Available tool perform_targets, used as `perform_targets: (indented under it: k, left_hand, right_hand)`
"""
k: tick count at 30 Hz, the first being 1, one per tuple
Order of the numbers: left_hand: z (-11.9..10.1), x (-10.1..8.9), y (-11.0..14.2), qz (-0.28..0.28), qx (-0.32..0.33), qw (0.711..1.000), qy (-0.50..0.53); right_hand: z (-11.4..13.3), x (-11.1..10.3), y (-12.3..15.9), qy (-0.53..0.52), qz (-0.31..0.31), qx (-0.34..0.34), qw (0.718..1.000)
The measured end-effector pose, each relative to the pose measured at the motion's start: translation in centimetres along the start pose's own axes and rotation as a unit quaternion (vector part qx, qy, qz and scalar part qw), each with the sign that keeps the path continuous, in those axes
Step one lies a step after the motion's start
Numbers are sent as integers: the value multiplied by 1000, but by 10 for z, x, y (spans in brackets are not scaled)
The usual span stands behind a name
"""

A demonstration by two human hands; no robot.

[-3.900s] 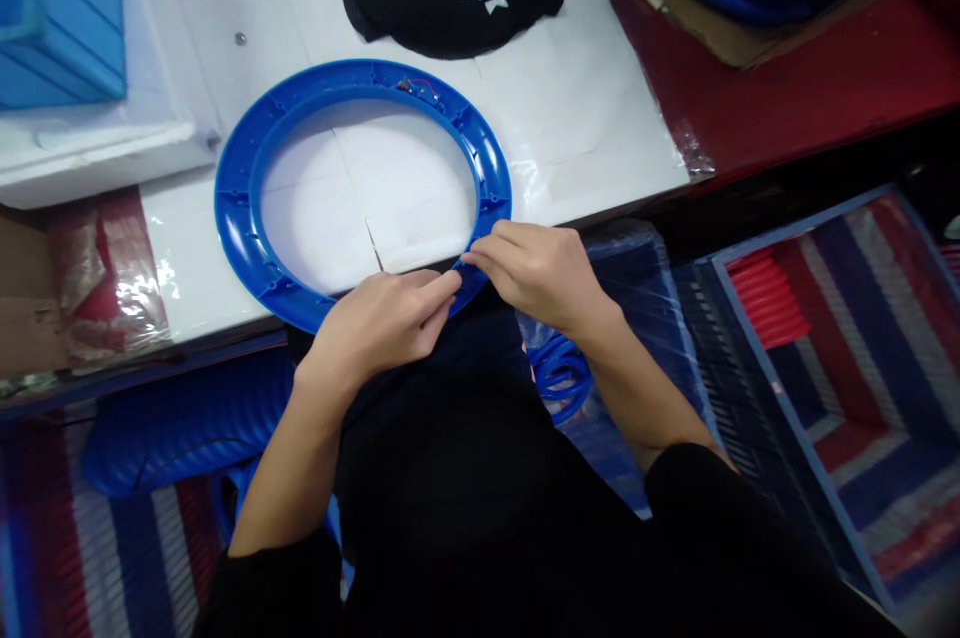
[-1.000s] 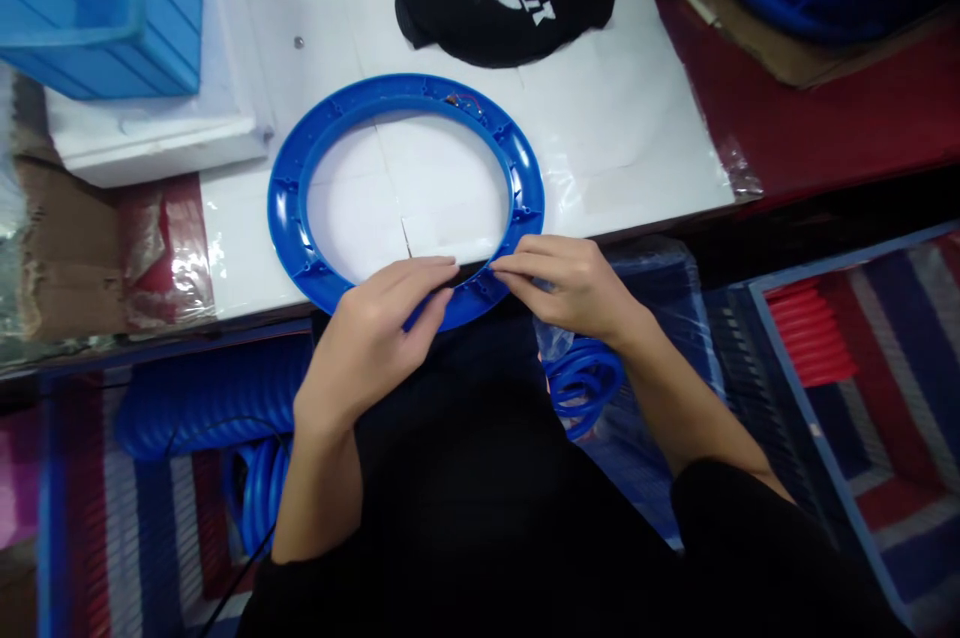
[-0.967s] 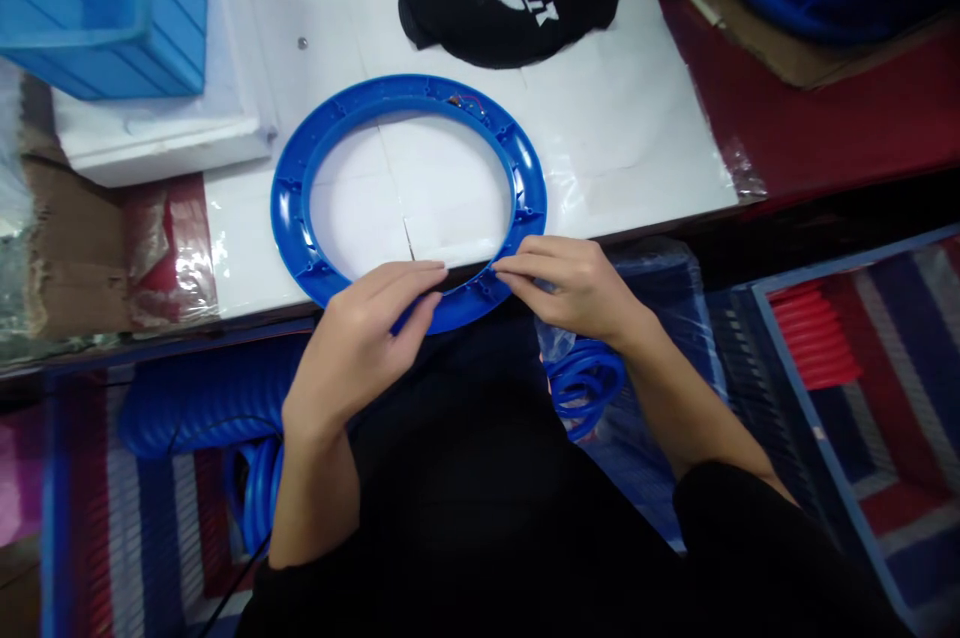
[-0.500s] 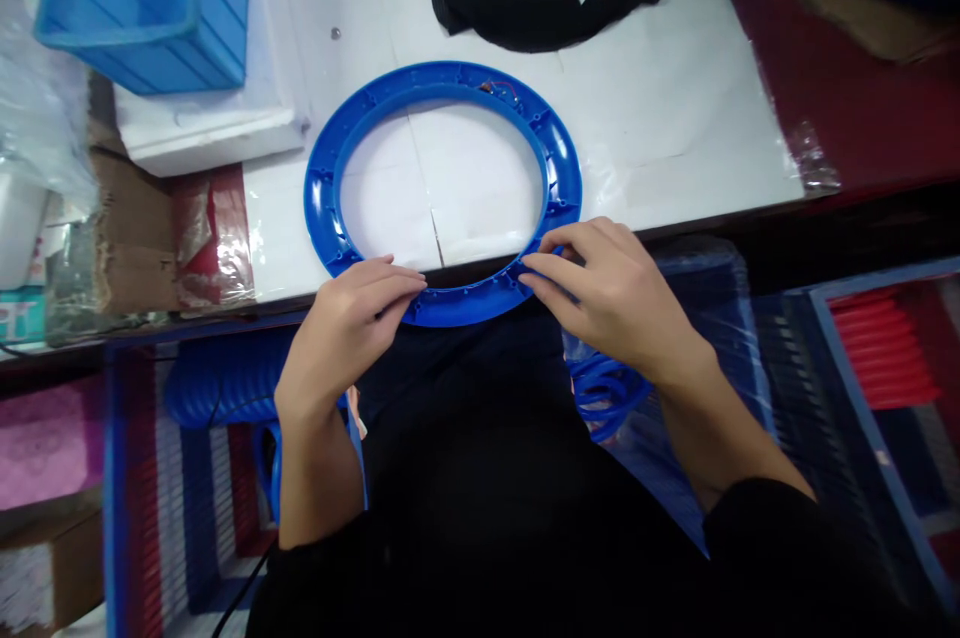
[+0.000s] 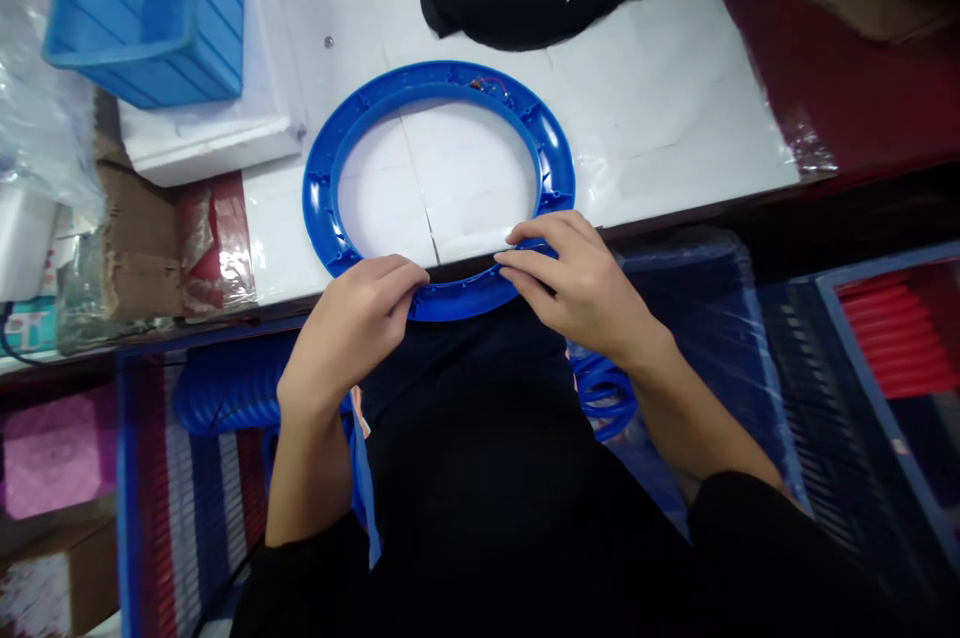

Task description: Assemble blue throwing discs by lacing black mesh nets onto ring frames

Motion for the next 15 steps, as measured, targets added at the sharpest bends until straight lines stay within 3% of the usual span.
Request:
perform_targets:
  k: [7, 15]
  left_hand:
    - [10, 9, 9, -50, 101, 994, -5]
    - [14, 14, 12, -89, 133, 987, 2]
  right_hand:
    - [8, -2, 5, 74, -26, 16, 997]
    - [13, -2, 3, 66, 3, 47, 997]
Point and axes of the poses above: each hand's wrist, its own y-axis away from the middle knuckle, its own x-axis out of the palm, z = x × y, the point moved 2 cm from there along -y, towards the middle knuckle, and after that the axes turned 9 degrees about y, right-handed, at the moved point
